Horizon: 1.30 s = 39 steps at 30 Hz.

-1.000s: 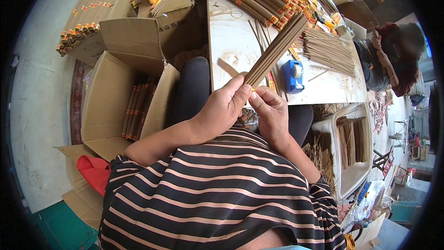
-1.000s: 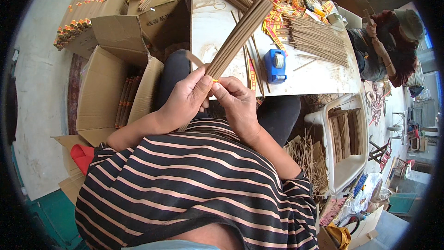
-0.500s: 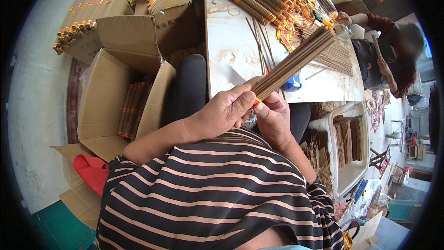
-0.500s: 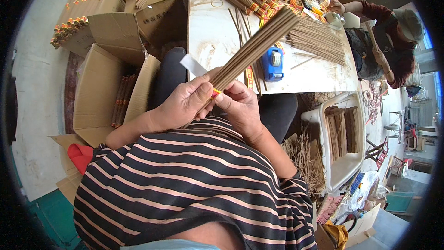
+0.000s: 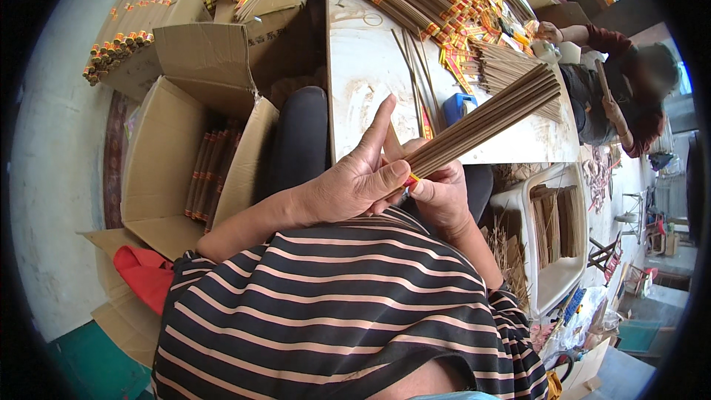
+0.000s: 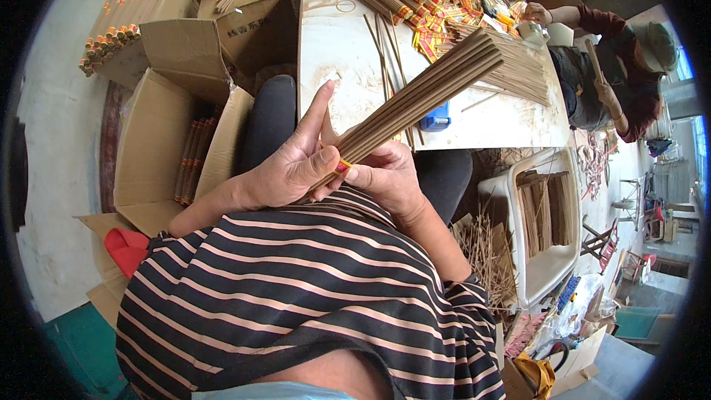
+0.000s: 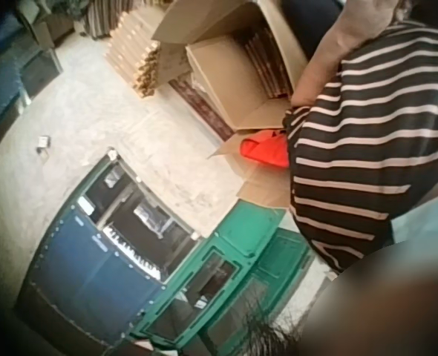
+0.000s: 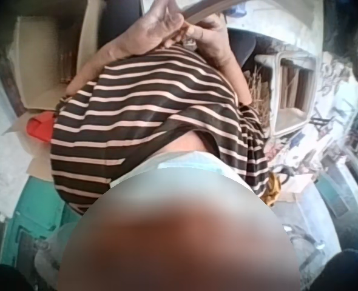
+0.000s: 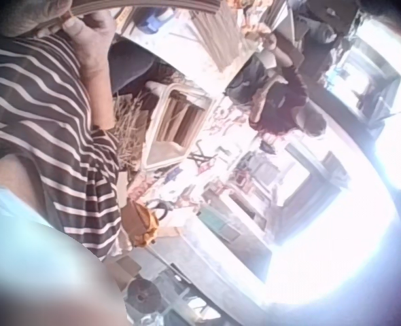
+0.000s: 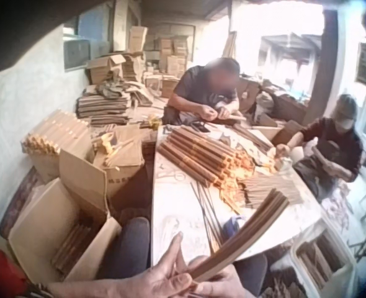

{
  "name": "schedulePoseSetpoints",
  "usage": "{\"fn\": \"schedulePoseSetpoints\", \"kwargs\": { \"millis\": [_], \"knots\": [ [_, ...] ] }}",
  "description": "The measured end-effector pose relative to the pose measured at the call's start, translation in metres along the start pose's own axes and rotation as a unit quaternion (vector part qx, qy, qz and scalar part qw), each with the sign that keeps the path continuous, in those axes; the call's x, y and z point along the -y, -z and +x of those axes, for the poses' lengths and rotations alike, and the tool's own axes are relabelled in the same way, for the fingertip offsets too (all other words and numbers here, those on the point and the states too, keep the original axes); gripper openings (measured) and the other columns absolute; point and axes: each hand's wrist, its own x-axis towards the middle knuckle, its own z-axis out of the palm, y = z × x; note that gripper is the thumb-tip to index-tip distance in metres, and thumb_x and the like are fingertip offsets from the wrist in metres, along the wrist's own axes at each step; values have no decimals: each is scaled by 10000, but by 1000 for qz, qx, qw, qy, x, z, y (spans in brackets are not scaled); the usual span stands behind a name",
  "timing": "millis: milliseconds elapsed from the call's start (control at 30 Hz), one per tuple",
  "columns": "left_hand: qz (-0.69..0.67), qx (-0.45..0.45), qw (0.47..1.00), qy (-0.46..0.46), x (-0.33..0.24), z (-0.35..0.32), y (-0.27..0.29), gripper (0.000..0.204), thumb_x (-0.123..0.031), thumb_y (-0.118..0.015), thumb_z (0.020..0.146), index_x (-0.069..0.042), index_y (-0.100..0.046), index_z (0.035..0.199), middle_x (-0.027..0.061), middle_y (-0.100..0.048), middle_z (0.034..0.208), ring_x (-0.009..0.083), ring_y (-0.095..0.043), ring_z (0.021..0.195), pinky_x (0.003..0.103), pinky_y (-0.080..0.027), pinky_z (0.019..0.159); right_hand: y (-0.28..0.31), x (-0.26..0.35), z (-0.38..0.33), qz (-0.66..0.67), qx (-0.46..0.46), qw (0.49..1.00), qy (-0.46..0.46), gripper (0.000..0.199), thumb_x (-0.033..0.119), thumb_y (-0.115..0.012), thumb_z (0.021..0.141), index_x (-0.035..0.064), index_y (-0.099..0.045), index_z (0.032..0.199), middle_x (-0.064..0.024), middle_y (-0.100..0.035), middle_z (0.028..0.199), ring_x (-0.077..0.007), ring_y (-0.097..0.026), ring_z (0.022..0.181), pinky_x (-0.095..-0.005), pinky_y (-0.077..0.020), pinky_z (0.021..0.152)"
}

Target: The person gathers thin wooden sticks, aligns them into bundles, wraps each bundle with a small paper label, and secures it with tape. The finished bundles are placed into a cardboard box.

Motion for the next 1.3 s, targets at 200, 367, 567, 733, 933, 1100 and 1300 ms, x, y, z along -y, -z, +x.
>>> {"fn": "schedulePoseSetpoints", "kwargs": {
  "millis": [200, 367, 567, 733, 933, 1100, 1300],
  "knots": [
    [-39, 16, 998, 55, -4, 1, 1, 870, -420, -461, 907, -83, 171, 1401, 80, -527, 866, 71, -476, 646, 170, -408, 535, -3, 15, 5, -32, 17, 999, 15, 261, 22, -729, 706, -13, -609, 935, -53, -575, 918, -154, -607, 797, -277, -519, 730],
    [-84, 27, 991, 98, -4, 4, 0, 883, -437, -483, 892, -48, 123, 1404, 87, -538, 841, 85, -503, 633, 175, -424, 530, 13, 18, 15, -138, 86, 985, 58, 481, 68, -798, 622, 20, -552, 1033, -56, -556, 977, -159, -590, 858, -274, -461, 818],
    [-130, 14, 985, 116, 1, 11, -4, 670, -432, -507, 877, -12, -245, 1328, 66, -548, 789, 82, -510, 587, 170, -439, 484, 20, 28, 20, -327, 72, 940, 68, 843, 260, -855, 483, 56, -510, 1225, -90, -481, 1262, -249, -314, 1291, -404, -225, 1072],
    [-139, 28, 978, 151, 6, 10, -1, 426, -453, -492, 875, -35, -573, 873, 25, -536, 665, 57, -491, 508, 145, -403, 462, 20, 28, 23, -290, 81, 951, 75, 816, 233, -846, 497, 35, -516, 1217, -97, -488, 1266, -254, -365, 1264, -415, -234, 1075],
    [-135, -47, 979, 145, 0, 9, -2, 407, -428, -472, 898, -37, -582, 875, 18, -539, 663, 48, -488, 512, 144, -400, 458, 5, 14, 12, -111, -34, 993, 32, 480, 90, -764, 634, -18, -588, 1067, -89, -564, 1103, -156, -555, 954, -297, -437, 870],
    [-112, -95, 980, 133, 7, 8, 1, 417, -419, -438, 920, -30, -578, 868, 23, -539, 667, 54, -488, 522, 150, -397, 459, -7, 25, 10, -221, -169, 960, -45, 357, 184, -691, 733, -18, -563, 998, -48, -586, 822, -127, -565, 763, -256, -459, 720],
    [-42, -107, 984, 136, 19, 6, 9, 396, -400, -407, 943, -42, -572, 898, 24, -557, 692, 60, -510, 535, 161, -417, 465, -15, 24, 18, -291, -175, 941, -8, 347, 203, -647, 786, -28, -485, 989, -72, -580, 775, -85, -523, 574, -203, -427, 493]
  ]
}}
